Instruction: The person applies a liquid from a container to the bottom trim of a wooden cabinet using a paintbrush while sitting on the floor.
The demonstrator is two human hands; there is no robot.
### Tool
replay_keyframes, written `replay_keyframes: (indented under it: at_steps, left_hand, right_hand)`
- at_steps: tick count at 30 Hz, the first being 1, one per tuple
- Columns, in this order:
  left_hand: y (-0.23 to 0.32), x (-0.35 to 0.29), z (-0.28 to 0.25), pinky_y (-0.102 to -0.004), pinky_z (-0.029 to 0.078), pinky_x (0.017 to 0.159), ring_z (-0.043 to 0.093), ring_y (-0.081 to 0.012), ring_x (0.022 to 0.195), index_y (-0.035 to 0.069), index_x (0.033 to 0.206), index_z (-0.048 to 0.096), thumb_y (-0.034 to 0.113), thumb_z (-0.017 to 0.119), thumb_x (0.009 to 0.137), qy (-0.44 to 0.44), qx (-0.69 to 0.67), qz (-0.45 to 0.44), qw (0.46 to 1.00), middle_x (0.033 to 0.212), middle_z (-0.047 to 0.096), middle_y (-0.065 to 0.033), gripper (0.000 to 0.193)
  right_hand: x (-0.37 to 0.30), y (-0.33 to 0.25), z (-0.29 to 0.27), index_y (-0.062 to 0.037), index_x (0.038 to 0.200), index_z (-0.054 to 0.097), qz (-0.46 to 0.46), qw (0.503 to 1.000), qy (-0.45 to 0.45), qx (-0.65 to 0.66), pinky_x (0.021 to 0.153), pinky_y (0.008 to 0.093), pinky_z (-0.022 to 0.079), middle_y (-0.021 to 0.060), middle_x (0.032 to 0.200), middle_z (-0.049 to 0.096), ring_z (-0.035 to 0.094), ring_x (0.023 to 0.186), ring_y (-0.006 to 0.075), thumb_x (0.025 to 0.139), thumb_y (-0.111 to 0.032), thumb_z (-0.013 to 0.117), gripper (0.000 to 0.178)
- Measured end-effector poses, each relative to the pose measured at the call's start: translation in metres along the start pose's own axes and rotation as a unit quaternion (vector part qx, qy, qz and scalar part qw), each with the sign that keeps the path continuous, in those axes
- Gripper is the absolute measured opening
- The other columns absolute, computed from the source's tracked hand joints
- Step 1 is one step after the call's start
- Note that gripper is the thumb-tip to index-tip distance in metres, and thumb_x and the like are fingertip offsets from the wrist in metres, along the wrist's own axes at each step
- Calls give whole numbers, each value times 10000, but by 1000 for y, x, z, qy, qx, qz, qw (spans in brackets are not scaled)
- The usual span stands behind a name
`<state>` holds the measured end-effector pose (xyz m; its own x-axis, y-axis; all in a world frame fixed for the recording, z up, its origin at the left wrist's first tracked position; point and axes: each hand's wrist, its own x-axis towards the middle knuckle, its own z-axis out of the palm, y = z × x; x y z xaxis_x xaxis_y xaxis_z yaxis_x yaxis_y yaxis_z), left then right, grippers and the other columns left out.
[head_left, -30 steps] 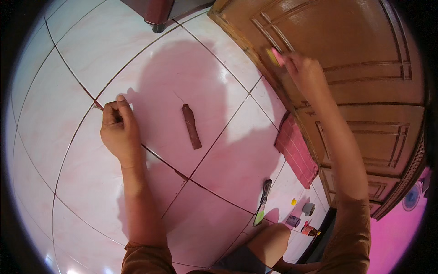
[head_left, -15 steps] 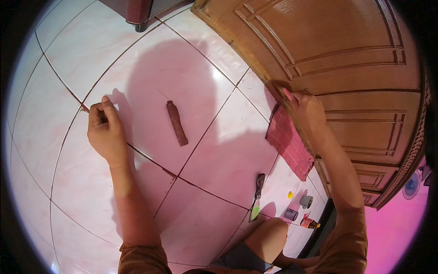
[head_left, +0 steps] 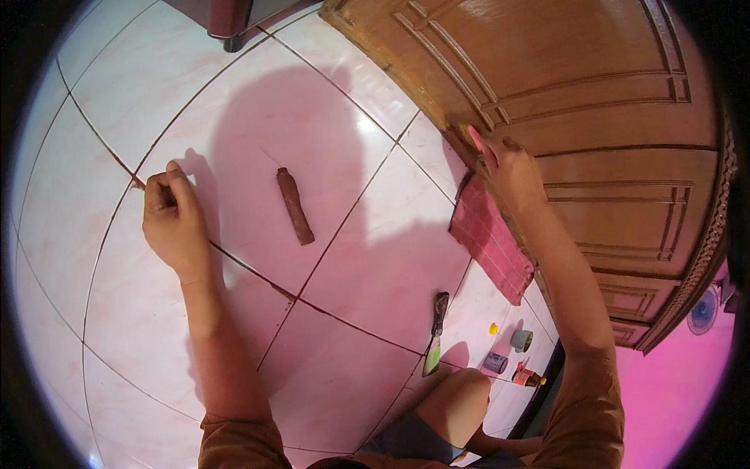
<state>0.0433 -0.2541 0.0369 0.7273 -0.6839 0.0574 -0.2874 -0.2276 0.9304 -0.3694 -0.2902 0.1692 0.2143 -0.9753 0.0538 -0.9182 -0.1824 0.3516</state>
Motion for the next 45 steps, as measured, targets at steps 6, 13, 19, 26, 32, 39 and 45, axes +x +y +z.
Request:
replay_keyframes:
  at_steps: [6, 13, 19, 26, 32, 39, 45]
  left_hand:
    - [-4, 0, 5, -250, 361, 565, 428, -71, 593, 58, 791, 639, 337, 623, 974, 4, -16, 8, 1000, 618, 510, 30, 334]
    - [-3, 1, 2, -252, 334, 531, 400, -63, 554, 67, 770, 627, 336, 621, 974, 14, -16, 2, 1000, 569, 477, 48, 338]
    - [3, 0, 4, -249, 316, 517, 375, -58, 537, 70, 750, 604, 323, 618, 979, -5, -29, -21, 999, 554, 461, 52, 341]
    - [-4, 2, 1, -251, 305, 511, 351, -56, 533, 72, 746, 598, 324, 617, 981, 10, -31, -7, 999, 547, 433, 58, 346]
    - [-2, 2, 3, -252, 343, 551, 400, -71, 573, 69, 776, 620, 339, 617, 980, 9, 8, -2, 1000, 592, 485, 44, 338]
    - [-2, 3, 4, -257, 363, 564, 429, -80, 580, 71, 781, 629, 370, 607, 976, 7, 11, 1, 1000, 606, 516, 38, 358]
    - [-3, 3, 1, -265, 357, 537, 423, -82, 559, 75, 760, 622, 375, 612, 968, 13, 34, -4, 999, 586, 517, 39, 366]
  right_hand:
    - [-42, 30, -5, -92, 953, 721, 4, 997, -28, -69, 590, 456, 561, 202, 724, 668, 681, 660, 358, 949, -329, 604, 264]
    - [23, -17, -7, -22, 809, 689, -18, 997, -30, -67, 620, 483, 537, 245, 739, 652, 654, 680, 420, 979, -352, 571, 389]
    - [122, -71, -30, -11, 840, 692, -48, 997, 52, -18, 666, 513, 521, 258, 778, 651, 641, 730, 456, 985, -384, 554, 423]
    - [104, -79, -56, -29, 880, 701, -16, 1000, 9, 5, 678, 500, 541, 241, 789, 677, 673, 757, 426, 1018, -398, 476, 454]
    - [49, -45, -25, -37, 899, 699, 15, 997, 69, 4, 639, 522, 527, 255, 747, 654, 657, 714, 435, 1013, -391, 500, 421]
    - [14, -39, -10, -110, 1100, 707, 33, 998, 44, -28, 583, 520, 521, 251, 797, 663, 660, 689, 419, 1013, -368, 506, 338]
    - [10, -47, -22, -124, 1128, 701, 62, 996, 60, -9, 598, 501, 529, 254, 802, 663, 662, 694, 420, 1009, -316, 531, 282]
